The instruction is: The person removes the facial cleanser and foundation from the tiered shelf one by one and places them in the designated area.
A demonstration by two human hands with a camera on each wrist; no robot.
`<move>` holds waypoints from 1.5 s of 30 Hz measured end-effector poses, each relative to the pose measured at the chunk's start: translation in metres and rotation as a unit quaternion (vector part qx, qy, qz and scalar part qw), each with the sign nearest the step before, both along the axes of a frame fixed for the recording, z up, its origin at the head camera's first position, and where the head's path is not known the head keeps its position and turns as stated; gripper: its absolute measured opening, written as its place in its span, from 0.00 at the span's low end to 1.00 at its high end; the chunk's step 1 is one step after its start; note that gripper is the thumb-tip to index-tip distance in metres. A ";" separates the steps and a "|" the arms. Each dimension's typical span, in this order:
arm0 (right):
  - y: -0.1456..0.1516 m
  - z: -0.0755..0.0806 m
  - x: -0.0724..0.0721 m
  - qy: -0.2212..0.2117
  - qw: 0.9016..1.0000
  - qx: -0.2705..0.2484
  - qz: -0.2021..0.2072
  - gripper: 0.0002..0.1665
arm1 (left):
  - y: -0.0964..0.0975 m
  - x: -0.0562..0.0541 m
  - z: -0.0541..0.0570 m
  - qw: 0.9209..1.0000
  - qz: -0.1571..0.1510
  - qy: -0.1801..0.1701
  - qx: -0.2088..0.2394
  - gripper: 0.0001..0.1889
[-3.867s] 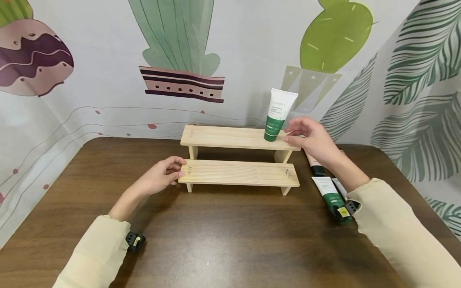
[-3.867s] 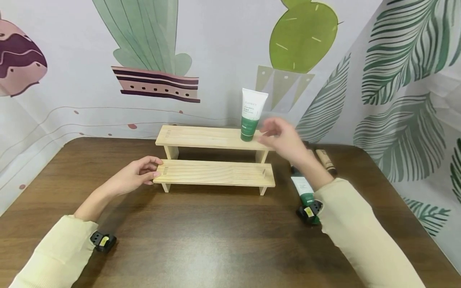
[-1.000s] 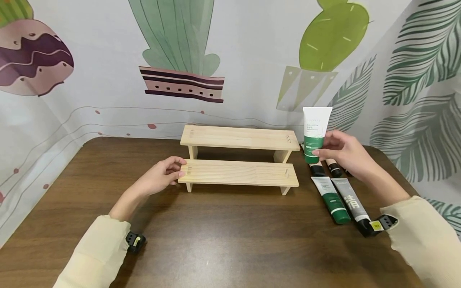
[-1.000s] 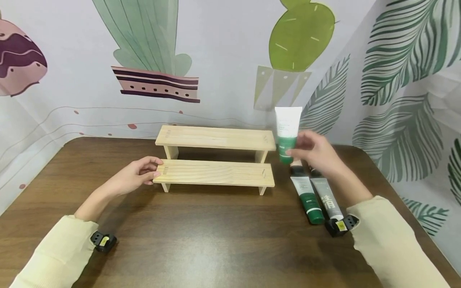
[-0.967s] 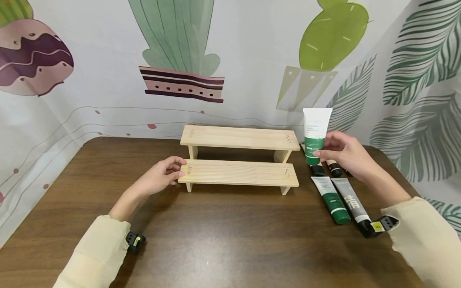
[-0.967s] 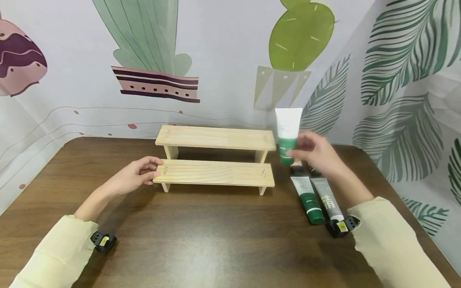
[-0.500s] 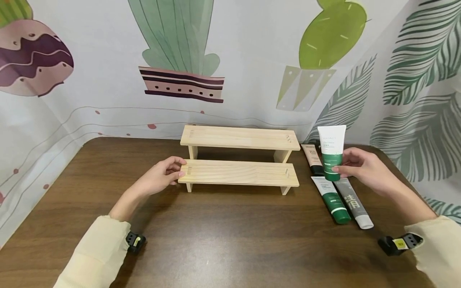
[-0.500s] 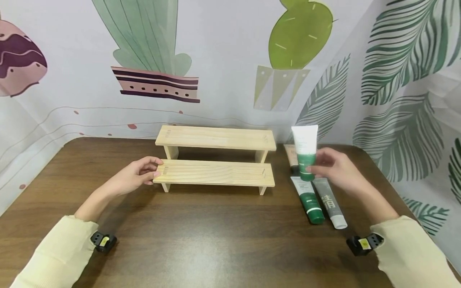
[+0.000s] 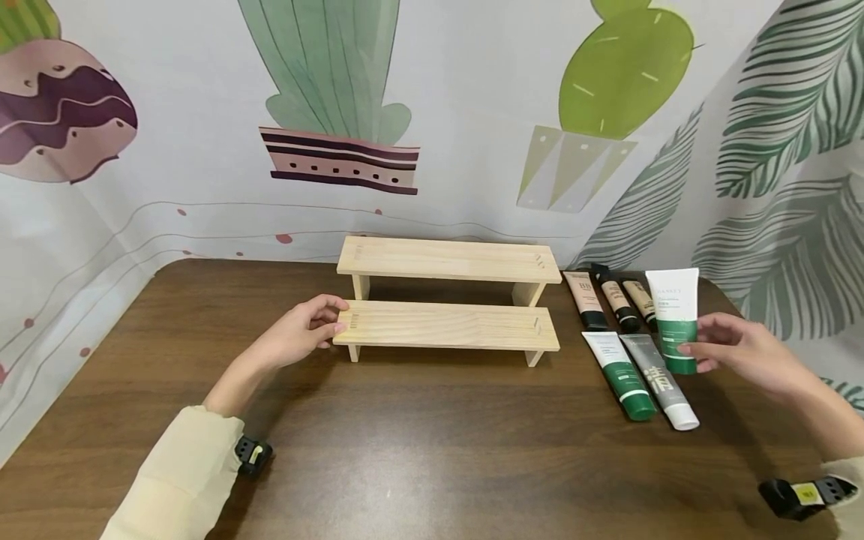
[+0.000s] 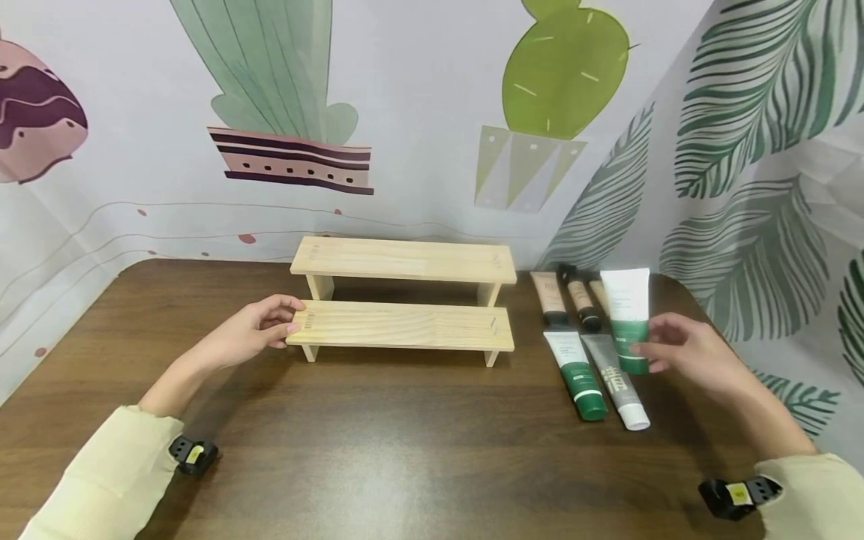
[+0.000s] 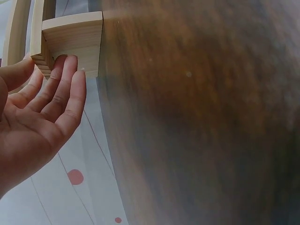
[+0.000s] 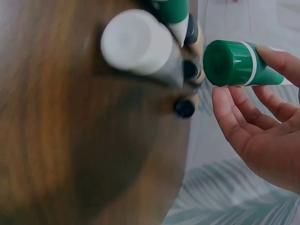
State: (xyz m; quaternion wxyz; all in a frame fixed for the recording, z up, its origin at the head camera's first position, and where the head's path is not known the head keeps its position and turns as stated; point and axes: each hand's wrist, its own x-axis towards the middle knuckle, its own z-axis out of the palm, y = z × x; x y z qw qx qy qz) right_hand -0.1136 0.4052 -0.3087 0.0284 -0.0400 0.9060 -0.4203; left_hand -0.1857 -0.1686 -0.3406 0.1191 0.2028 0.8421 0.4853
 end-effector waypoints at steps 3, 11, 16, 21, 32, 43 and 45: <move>0.018 -0.010 0.002 -0.006 1.000 -0.011 0.010 0.10 | 0.000 0.000 0.000 1.000 0.002 -0.003 0.000 0.15; 0.055 -0.038 0.007 -0.034 0.999 -0.027 -0.004 0.10 | 0.000 0.000 -0.001 1.000 0.004 -0.002 0.002 0.14; 0.043 -0.029 0.020 -0.064 0.997 -0.010 -0.032 0.11 | 0.000 0.000 -0.001 1.000 0.002 0.000 0.002 0.14; 0.041 -0.034 0.026 -0.090 0.995 0.020 -0.042 0.21 | 0.000 -0.001 -0.002 1.000 0.005 -0.005 0.002 0.14; 0.054 -0.044 0.033 -0.100 0.994 -0.023 -0.042 0.08 | 0.000 -0.002 -0.004 1.000 0.007 -0.008 -0.001 0.14; 0.049 -0.046 0.035 -0.121 0.990 0.002 -0.071 0.20 | -0.001 -0.002 -0.003 1.000 0.004 -0.011 0.001 0.14; 0.049 -0.046 0.035 -0.123 0.990 0.004 -0.071 0.21 | -0.001 -0.002 -0.003 1.000 0.003 -0.008 0.001 0.14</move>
